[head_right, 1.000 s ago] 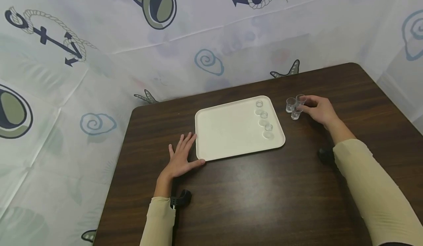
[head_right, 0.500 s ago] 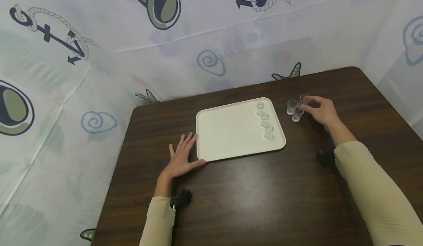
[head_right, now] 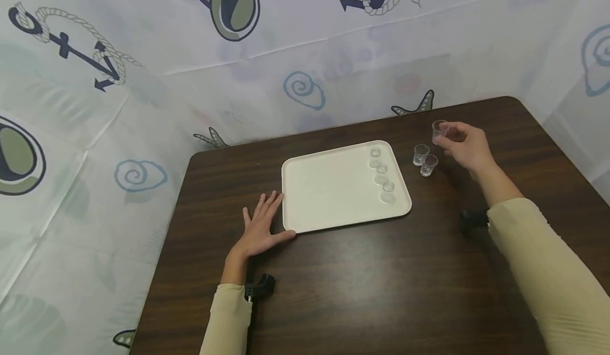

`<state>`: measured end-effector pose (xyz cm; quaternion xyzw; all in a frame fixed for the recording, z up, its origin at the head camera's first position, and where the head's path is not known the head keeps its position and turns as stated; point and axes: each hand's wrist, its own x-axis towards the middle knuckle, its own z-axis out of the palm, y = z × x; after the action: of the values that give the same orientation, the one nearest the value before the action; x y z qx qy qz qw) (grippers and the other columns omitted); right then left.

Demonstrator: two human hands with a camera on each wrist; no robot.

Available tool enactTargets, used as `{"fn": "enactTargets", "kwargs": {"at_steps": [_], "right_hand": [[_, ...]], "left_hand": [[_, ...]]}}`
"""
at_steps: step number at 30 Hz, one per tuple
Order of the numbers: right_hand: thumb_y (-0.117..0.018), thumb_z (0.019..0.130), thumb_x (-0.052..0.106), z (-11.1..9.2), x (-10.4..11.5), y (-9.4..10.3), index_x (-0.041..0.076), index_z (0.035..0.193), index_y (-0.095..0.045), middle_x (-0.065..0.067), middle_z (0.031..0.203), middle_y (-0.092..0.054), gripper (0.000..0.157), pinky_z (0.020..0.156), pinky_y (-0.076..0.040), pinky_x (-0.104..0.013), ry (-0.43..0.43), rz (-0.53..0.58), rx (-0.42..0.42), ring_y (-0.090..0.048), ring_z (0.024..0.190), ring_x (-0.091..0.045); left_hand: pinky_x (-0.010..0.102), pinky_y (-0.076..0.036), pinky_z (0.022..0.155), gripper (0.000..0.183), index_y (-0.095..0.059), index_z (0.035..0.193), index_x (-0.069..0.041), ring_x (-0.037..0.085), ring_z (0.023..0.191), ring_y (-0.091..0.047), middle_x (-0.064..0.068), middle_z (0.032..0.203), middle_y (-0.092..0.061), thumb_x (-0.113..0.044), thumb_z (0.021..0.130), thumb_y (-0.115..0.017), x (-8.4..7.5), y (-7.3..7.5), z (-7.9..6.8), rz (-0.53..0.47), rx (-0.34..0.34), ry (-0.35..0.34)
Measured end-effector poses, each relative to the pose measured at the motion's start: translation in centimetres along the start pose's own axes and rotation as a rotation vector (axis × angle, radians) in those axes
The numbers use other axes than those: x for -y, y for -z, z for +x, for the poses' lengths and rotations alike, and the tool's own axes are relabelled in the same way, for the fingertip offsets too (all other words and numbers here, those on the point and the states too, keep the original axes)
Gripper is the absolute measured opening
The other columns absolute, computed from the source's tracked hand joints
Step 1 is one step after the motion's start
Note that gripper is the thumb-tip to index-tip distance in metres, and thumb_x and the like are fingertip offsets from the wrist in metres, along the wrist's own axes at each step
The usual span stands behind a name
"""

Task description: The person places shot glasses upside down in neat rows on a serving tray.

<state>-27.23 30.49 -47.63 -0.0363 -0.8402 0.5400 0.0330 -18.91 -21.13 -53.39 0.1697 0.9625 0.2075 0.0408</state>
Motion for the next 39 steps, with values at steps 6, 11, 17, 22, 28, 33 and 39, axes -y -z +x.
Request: {"fn": "enactTargets", "kwargs": {"at_steps": [6, 11, 17, 22, 28, 33, 39], "right_hand": [[-0.066, 0.095, 0.027, -0.1, 2.4, -0.7, 0.0, 0.136, -0.053, -0.006, 0.114, -0.051, 0.051, 0.069, -0.052, -0.014, 0.085, -0.045, -0.004, -0.054, 0.089, 0.006], [-0.066, 0.096, 0.029, -0.5, 4.2, -1.9, 0.002, 0.135, -0.056, -0.014, 0.119, -0.053, 0.049, 0.063, -0.049, -0.013, 0.158, -0.137, 0.015, -0.059, 0.087, 0.0], [-0.065, 0.096, 0.02, -0.8, 5.9, -3.9, 0.001, 0.134, -0.056, -0.022, 0.129, -0.053, 0.042, 0.082, -0.05, -0.044, 0.257, -0.249, 0.086, -0.056, 0.112, -0.041], [-0.065, 0.095, 0.009, -0.9, 6.8, -5.8, 0.003, 0.13, -0.06, -0.018, 0.126, -0.053, 0.036, 0.078, -0.044, -0.05, 0.377, -0.336, 0.143, -0.054, 0.094, -0.034], [-0.063, 0.095, 0.006, -0.7, 8.0, -7.8, 0.006, 0.132, -0.061, -0.017, 0.127, -0.055, 0.037, 0.074, -0.042, -0.046, 0.455, -0.478, 0.219, -0.047, 0.097, -0.033], [-0.064, 0.093, 0.003, -0.3, 8.9, -9.7, 0.005, 0.127, -0.064, -0.015, 0.119, -0.055, 0.034, 0.079, -0.045, -0.046, 0.547, -0.62, 0.262, -0.044, 0.107, -0.033], [-0.071, 0.088, 0.003, -0.1, 9.0, -12.3, 0.008, 0.119, -0.069, -0.013, 0.11, -0.057, 0.031, 0.07, -0.046, -0.041, 0.735, -0.881, 0.261, -0.047, 0.1, -0.033]], "left_hand": [[0.073, 0.008, 0.104, 0.101, -0.015, 0.159, -0.03, 0.031, 0.15, -0.002, 0.004, 0.164, -0.014, -0.073, 0.08, -0.061, 0.1, -0.1, 0.0, 0.01, -0.01, 0.001], [0.074, 0.007, 0.104, 0.1, -0.015, 0.159, -0.03, 0.032, 0.15, -0.003, 0.005, 0.164, -0.013, -0.073, 0.081, -0.06, 0.2, 0.0, -0.1, 0.011, -0.006, 0.001], [0.073, 0.009, 0.104, 0.101, -0.016, 0.159, -0.028, 0.033, 0.15, -0.003, 0.005, 0.164, -0.013, -0.072, 0.08, -0.062, 0.2, 0.1, -0.3, 0.002, -0.004, 0.001], [0.074, 0.009, 0.103, 0.101, -0.016, 0.159, -0.027, 0.033, 0.15, -0.002, 0.006, 0.164, -0.013, -0.072, 0.081, -0.061, 0.1, -0.1, -0.3, -0.005, -0.007, -0.005], [0.075, 0.009, 0.103, 0.102, -0.015, 0.159, -0.028, 0.033, 0.15, -0.003, 0.005, 0.164, -0.012, -0.073, 0.08, -0.06, 0.0, -0.2, -0.2, 0.004, -0.014, 0.003], [0.074, 0.009, 0.103, 0.101, -0.015, 0.159, -0.028, 0.033, 0.15, -0.002, 0.005, 0.164, -0.012, -0.072, 0.081, -0.061, 0.0, -0.1, -0.1, 0.002, -0.013, 0.001], [0.074, 0.009, 0.104, 0.101, -0.015, 0.159, -0.029, 0.032, 0.15, -0.002, 0.004, 0.164, -0.013, -0.072, 0.08, -0.061, -0.1, 0.0, 0.0, 0.003, -0.002, 0.0]]}}
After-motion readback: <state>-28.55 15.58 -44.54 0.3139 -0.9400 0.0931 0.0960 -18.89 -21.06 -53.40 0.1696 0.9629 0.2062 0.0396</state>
